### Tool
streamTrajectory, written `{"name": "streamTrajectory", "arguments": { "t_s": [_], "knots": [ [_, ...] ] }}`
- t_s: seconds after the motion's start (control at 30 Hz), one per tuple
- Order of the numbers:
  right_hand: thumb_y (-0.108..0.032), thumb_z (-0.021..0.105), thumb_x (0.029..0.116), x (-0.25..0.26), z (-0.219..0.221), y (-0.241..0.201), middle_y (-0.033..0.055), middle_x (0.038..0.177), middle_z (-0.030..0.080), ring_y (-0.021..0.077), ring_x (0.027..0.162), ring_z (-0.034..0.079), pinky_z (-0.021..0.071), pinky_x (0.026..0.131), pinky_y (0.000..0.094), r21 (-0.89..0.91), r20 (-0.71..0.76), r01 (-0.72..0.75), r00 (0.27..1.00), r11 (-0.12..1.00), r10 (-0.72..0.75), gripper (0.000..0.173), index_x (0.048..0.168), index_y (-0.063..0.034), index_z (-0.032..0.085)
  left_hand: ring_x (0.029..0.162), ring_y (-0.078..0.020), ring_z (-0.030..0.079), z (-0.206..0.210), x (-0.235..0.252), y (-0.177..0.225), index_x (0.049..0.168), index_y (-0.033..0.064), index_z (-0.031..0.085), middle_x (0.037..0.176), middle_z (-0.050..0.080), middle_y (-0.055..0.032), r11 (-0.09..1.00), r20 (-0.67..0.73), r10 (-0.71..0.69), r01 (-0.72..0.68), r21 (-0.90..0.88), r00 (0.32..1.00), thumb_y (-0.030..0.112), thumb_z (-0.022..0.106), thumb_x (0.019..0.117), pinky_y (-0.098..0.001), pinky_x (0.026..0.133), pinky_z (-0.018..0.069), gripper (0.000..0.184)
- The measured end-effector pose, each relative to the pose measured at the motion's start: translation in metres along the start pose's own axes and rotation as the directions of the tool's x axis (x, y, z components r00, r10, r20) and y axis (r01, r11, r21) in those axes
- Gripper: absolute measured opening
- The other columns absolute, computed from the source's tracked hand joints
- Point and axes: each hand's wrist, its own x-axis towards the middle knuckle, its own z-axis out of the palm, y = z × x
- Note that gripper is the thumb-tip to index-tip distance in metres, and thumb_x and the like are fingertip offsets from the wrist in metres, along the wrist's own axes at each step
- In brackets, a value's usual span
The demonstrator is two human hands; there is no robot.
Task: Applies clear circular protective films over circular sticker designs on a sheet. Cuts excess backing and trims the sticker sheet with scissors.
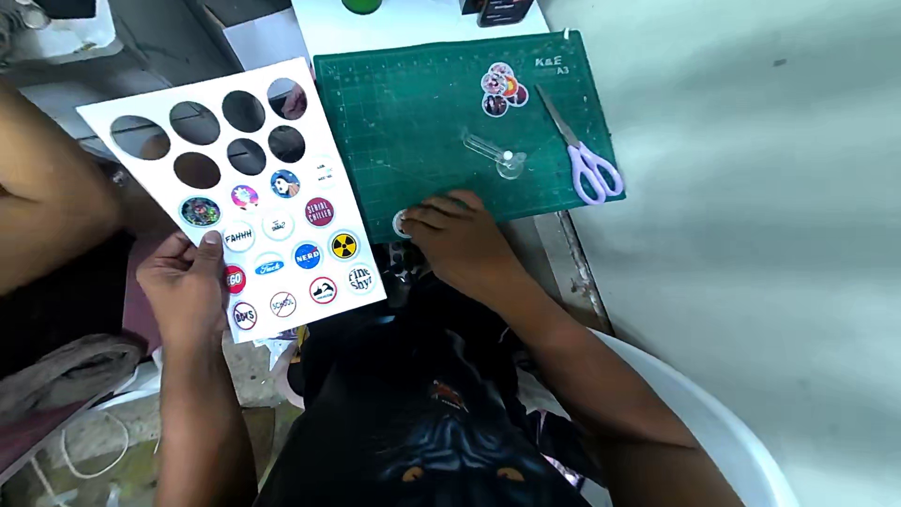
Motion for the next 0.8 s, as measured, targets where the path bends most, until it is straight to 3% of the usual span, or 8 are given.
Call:
{"name": "streamTrajectory", "arguments": {
  "t_s": [0.07,0.17,0.23,0.4,0.47,0.6,0.7,0.8],
  "knots": [
    [-0.013,0.054,0.1022,-0.005,-0.013,0.008,-0.0002,0.121,0.074,0.0198,0.118,0.066,0.0453,0.109,0.0482,0.065,-0.071,-0.008,0.997,0.998,0.012,0.027,0.116,-0.0176,0.076,0.063,-0.0023,0.067,0.016,0.002,0.011,0.105,0.0122,0.069,0.077,0.070,0.0084,1.000,0.037,0.008,-0.009,0.024,0.999,0.012,0.064,0.1014,-0.0219,0.059,0.0593,0.006],
    [-0.017,0.055,0.1046,-0.002,-0.045,0.032,0.0050,0.118,0.075,0.0263,0.116,0.068,0.0508,0.102,0.0522,0.127,-0.176,-0.081,0.979,0.989,0.103,0.024,0.112,-0.0132,0.078,0.060,0.0003,0.065,0.041,0.003,0.028,0.106,0.0124,0.069,0.075,0.069,0.0100,0.997,0.115,0.040,-0.048,0.061,0.992,0.014,0.064,0.1021,-0.0191,0.055,0.0573,0.007],
    [-0.021,0.053,0.1062,0.006,-0.060,0.062,0.0038,0.122,0.074,0.0263,0.120,0.066,0.0514,0.100,0.0505,0.102,-0.249,-0.161,0.951,0.982,0.182,0.027,0.113,-0.0147,0.078,0.060,-0.0008,0.065,0.059,0.003,0.037,0.107,0.0126,0.069,0.076,0.070,0.0086,0.996,0.159,0.032,-0.045,0.076,0.987,0.017,0.064,0.1028,-0.0202,0.055,0.0579,0.008],
    [-0.017,0.056,0.1034,0.033,-0.061,0.146,0.0055,0.120,0.074,0.0298,0.115,0.065,0.0507,0.100,0.0464,0.009,-0.472,-0.305,0.838,0.952,0.273,0.025,0.113,-0.0147,0.079,0.054,-0.0071,0.065,0.103,-0.009,0.046,0.109,0.0144,0.068,0.073,0.070,0.0031,0.996,0.231,-0.009,-0.010,0.084,0.973,0.020,0.064,0.1030,-0.0253,0.048,0.0569,0.009],
    [-0.017,0.056,0.1035,0.041,-0.056,0.166,0.0073,0.122,0.073,0.0320,0.115,0.064,0.0497,0.100,0.0475,0.008,-0.434,-0.340,0.846,0.940,0.310,0.026,0.115,-0.0130,0.079,0.056,-0.0091,0.068,0.112,-0.011,0.045,0.115,0.0143,0.067,0.077,0.074,0.0011,0.997,0.264,-0.019,-0.002,0.078,0.964,0.020,0.066,0.1024,-0.0266,0.050,0.0587,0.014],
    [-0.017,0.053,0.1035,0.040,-0.055,0.174,0.0106,0.138,0.066,0.0310,0.128,0.061,0.0459,0.110,0.0531,0.111,-0.171,-0.421,0.884,0.900,0.435,0.036,0.135,-0.0115,0.068,0.058,-0.0106,0.069,0.116,-0.011,0.038,0.121,0.0158,0.067,0.081,0.075,-0.0004,0.995,0.280,-0.034,0.005,0.103,0.959,0.022,0.066,0.1021,-0.0276,0.051,0.0591,0.020],
    [-0.019,0.053,0.1032,0.028,-0.060,0.162,0.0141,0.138,0.064,0.0317,0.124,0.063,0.0472,0.108,0.0536,0.188,-0.173,-0.470,0.849,0.863,0.500,0.045,0.148,-0.0113,0.058,0.061,-0.0093,0.070,0.113,-0.008,0.039,0.125,0.0140,0.066,0.082,0.075,-0.0003,0.997,0.297,-0.030,0.006,0.082,0.954,0.020,0.063,0.1040,-0.0258,0.054,0.0597,0.022],
    [-0.024,0.053,0.1048,0.011,-0.063,0.152,0.0146,0.137,0.064,0.0300,0.117,0.066,0.0535,0.101,0.0496,0.244,-0.210,-0.450,0.840,0.859,0.500,0.046,0.149,-0.0107,0.055,0.068,-0.0088,0.072,0.113,-0.001,0.040,0.125,0.0092,0.066,0.085,0.076,-0.0006,0.999,0.294,-0.029,0.018,0.039,0.955,0.018,0.059,0.1058,-0.0259,0.061,0.0621,0.022]
  ]
}}
